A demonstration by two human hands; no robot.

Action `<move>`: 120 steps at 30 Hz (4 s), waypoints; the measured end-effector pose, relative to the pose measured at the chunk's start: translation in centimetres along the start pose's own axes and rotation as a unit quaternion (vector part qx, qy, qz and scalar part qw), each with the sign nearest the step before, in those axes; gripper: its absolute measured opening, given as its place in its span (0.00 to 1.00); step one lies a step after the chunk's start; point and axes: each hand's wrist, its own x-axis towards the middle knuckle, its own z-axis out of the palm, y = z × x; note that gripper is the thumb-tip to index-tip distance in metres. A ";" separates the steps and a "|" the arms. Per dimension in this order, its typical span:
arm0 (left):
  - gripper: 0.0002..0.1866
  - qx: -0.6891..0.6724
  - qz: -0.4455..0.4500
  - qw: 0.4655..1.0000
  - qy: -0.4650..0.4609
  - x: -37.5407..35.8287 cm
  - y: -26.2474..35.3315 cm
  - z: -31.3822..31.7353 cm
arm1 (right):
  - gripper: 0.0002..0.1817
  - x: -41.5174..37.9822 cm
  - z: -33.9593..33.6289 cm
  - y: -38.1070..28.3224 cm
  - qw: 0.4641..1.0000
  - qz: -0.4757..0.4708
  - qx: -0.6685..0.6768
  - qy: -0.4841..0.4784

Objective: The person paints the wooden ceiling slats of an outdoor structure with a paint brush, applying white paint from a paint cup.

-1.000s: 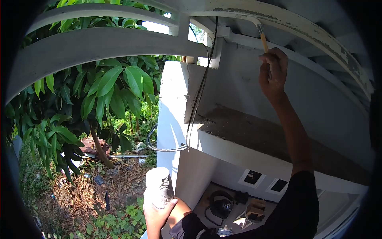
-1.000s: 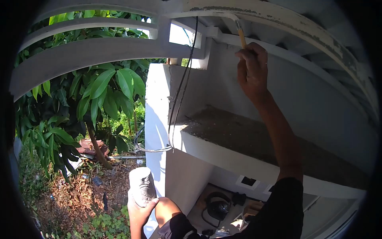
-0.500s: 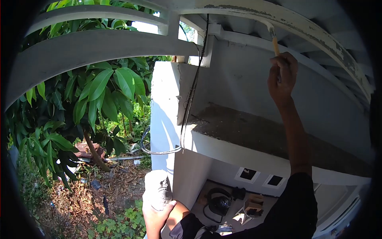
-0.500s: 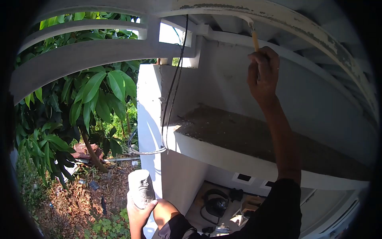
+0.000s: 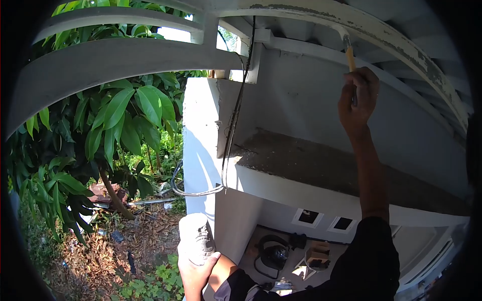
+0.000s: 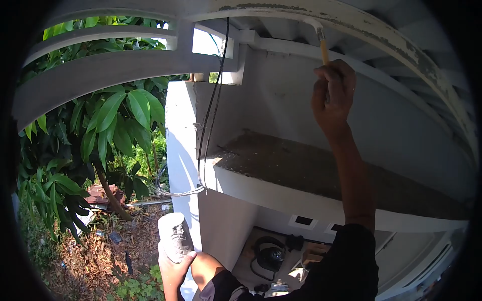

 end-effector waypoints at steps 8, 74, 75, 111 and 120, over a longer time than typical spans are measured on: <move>0.43 0.004 -0.033 0.998 -0.043 1.3 1.8 1.3 | 0.15 -1.7 1.5 -2.8 0.984 0.123 -0.070 0.109; 0.39 0.056 -0.030 0.998 -0.016 -2.0 3.2 1.1 | 0.17 5.6 -3.5 4.2 0.832 0.458 0.273 -0.153; 0.39 0.055 -0.028 0.998 -0.017 -2.0 3.1 1.1 | 0.17 6.4 -2.8 3.9 0.833 0.458 0.272 -0.152; 0.47 0.038 -0.034 0.998 0.043 -4.0 -0.7 -4.6 | 0.13 -11.0 -1.1 -24.9 0.432 0.695 0.575 -0.005; 0.53 0.190 -0.087 0.971 0.115 -9.9 -11.5 -7.3 | 0.17 -15.9 -6.4 -17.4 0.501 0.722 0.475 -0.050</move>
